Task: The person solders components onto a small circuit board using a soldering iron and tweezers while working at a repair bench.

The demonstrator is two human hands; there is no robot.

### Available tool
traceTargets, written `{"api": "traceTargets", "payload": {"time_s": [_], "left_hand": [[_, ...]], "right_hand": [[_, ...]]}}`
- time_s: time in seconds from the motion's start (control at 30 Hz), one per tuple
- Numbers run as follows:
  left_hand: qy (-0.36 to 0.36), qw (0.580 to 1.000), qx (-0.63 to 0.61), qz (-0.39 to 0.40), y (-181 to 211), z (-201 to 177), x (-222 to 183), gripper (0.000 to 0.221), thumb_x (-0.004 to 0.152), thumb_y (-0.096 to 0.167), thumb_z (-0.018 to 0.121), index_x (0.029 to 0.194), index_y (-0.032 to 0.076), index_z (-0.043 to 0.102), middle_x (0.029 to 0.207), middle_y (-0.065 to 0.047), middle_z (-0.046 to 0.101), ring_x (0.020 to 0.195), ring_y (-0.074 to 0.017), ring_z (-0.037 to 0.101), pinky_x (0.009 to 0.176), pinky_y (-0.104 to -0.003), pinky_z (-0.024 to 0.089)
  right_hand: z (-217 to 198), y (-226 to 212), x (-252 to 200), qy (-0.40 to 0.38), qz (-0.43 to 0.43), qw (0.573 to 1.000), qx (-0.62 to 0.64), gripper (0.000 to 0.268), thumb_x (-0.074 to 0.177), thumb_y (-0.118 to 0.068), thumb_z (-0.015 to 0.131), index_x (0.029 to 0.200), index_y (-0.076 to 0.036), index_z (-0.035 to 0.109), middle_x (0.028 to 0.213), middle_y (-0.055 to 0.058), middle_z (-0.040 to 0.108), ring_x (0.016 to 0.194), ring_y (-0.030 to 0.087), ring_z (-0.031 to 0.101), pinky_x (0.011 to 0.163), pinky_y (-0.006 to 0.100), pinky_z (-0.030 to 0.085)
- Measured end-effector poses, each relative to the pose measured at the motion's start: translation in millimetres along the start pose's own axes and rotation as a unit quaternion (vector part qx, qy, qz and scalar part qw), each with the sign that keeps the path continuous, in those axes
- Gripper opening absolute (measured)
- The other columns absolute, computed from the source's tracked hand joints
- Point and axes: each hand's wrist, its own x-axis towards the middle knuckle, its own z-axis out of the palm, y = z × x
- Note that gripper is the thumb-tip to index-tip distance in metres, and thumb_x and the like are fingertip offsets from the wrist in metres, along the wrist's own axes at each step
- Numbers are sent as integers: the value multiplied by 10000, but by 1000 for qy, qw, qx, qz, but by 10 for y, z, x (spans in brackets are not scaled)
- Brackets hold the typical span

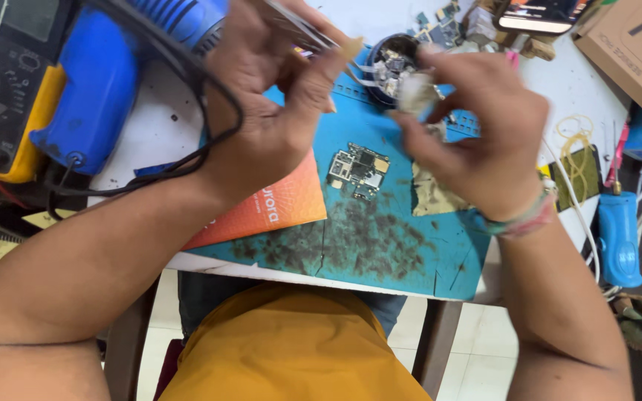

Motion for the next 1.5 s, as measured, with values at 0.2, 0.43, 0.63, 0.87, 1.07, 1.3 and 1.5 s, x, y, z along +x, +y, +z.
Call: {"api": "traceTargets", "payload": {"time_s": [0.2,0.43,0.63,0.87,1.07,1.3,1.5], "left_hand": [[-76,985,153,20,25,67,61,229,995,76,742,1122,-2,567,947,-66,696,838,-139,744,678,-263,564],[-141,983,113,-42,-86,95,72,196,1047,27,688,1138,-5,517,932,-70,713,893,-122,777,713,-244,588],[-134,981,71,-123,-226,112,68,176,1061,14,677,1101,-7,507,815,-25,666,741,-22,668,608,-185,503],[-121,967,118,-193,-244,149,180,168,986,7,701,1028,21,539,674,32,587,556,29,531,487,-174,366],[-130,964,135,-190,-207,154,251,188,957,6,721,1006,16,539,649,34,588,548,38,517,477,-170,343],[-137,961,150,-189,-208,140,254,194,950,16,741,1000,15,553,626,34,581,514,31,484,452,-180,311],[-134,962,133,-197,-214,146,253,190,944,18,735,997,21,553,639,40,581,525,44,495,451,-171,322]], "right_hand": [[-58,141,-337,61,212,946,236,350,951,-9,772,1267,16,624,1153,50,699,1002,91,703,858,225,586],[-223,221,-308,-66,148,985,-62,312,793,-64,887,1017,39,696,919,131,725,720,154,686,622,274,536],[-207,350,-382,-88,70,990,-85,315,792,-113,892,983,-10,664,984,156,725,838,233,698,722,316,541],[99,436,-397,-53,66,995,43,365,747,-94,905,969,-21,624,960,152,699,839,234,706,706,304,547],[148,473,-368,-58,79,994,52,367,762,-107,906,962,-23,610,953,143,687,835,223,701,705,302,555],[156,511,-414,-64,81,994,42,369,748,-108,923,945,-20,624,933,139,695,810,212,700,669,291,540],[152,516,-423,-66,80,993,49,364,744,-107,915,946,-24,625,936,142,695,812,216,698,670,292,537]]}}
